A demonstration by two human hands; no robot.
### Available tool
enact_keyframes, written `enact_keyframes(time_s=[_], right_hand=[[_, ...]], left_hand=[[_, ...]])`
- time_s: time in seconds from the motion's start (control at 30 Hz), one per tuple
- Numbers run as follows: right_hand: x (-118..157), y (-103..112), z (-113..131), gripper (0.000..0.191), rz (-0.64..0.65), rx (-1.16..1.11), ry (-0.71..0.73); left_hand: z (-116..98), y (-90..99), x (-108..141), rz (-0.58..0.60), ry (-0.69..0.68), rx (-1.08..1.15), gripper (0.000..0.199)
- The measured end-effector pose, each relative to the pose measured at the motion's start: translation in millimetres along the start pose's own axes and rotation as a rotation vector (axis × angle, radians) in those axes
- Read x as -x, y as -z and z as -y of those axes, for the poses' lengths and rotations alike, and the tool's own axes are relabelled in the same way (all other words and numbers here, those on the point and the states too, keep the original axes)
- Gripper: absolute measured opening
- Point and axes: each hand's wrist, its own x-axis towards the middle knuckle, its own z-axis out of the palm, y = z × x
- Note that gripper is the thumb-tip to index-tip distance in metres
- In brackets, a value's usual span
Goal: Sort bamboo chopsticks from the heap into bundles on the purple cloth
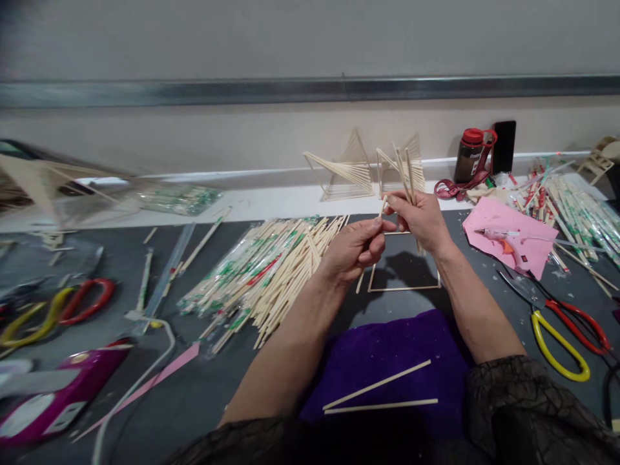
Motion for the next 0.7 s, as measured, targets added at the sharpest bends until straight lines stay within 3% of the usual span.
enact_keyframes(time_s=[0.2,0.4,0.7], right_hand=[[1,1,3,0.033,0.029,0.005,-0.044],[0,0,1,0.021,0.038,0.027,-0.067],[0,-5,-9,0.018,-0.069,0.259,0.072]], left_hand=[[8,-3.4,-3,-0.053,-0.074,-0.059,0.036],[13,-2.6,-4,-0.088,-0.12,-0.108,0.044],[19,-5.9,-7,-0.152,-0.194,-0.137,0.044]])
